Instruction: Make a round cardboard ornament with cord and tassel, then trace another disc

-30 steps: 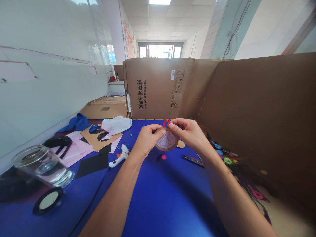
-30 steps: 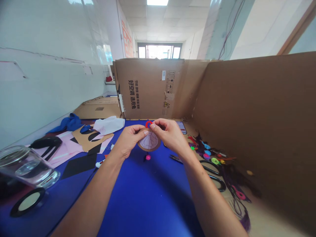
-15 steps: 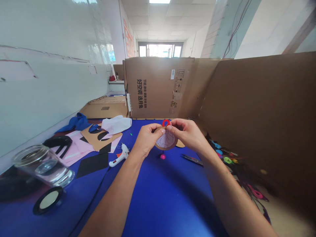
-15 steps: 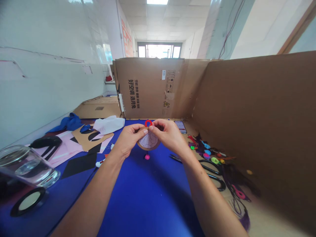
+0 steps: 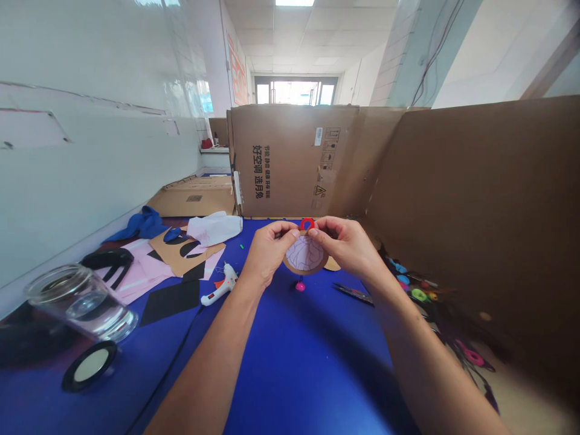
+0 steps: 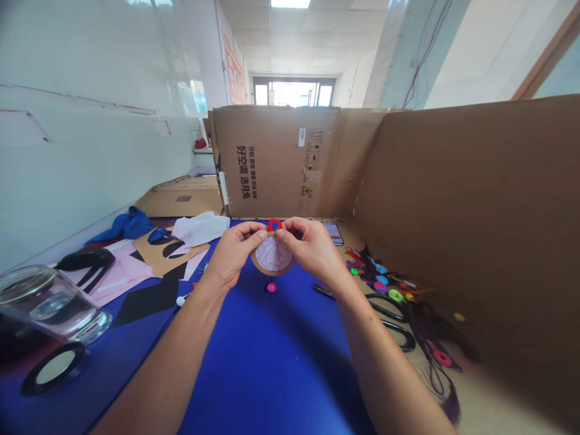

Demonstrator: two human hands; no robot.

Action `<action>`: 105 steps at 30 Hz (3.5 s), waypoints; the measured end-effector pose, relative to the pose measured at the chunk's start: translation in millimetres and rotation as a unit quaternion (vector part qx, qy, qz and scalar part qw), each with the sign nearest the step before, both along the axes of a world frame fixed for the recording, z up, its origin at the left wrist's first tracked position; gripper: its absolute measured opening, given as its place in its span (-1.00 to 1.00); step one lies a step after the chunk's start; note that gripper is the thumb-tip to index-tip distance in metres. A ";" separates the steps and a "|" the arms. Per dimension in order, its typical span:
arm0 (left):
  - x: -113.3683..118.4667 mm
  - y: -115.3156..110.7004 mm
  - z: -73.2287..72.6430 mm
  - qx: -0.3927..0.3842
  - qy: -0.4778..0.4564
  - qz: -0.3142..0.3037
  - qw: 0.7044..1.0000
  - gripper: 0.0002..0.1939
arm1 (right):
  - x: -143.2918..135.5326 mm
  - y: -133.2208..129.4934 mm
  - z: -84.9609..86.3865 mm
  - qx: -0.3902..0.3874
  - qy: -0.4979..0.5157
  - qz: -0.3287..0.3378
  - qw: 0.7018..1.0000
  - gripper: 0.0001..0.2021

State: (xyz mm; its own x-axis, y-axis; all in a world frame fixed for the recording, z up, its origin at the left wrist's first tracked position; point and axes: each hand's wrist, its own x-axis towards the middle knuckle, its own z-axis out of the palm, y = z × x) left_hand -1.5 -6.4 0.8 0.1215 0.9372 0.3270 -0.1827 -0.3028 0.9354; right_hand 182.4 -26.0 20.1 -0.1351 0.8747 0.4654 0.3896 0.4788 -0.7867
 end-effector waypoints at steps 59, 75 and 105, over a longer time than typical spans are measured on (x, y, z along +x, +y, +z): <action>2.8 -3.9 -0.5 0.011 0.047 0.003 0.999 -0.77 | -1.5 -0.3 -3.2 0.003 -0.023 -0.003 1.000 -0.72; 3.8 -2.9 -1.8 -0.029 -0.015 -0.065 0.997 -0.71 | -0.5 -0.1 -0.6 0.025 -0.010 -0.005 1.000 -0.72; 6.4 -6.6 -2.0 -0.001 0.070 -0.033 0.997 -0.80 | 4.0 -2.8 1.7 0.016 0.018 -0.014 1.000 -0.62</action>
State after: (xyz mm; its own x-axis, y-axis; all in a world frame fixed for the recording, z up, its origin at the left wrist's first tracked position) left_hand 4.9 -13.0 -1.3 0.2267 0.9265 0.3005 -0.0702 -0.2922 0.9538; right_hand 186.4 -28.8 21.8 -0.0943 0.8619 0.4982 0.3746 0.4943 -0.7844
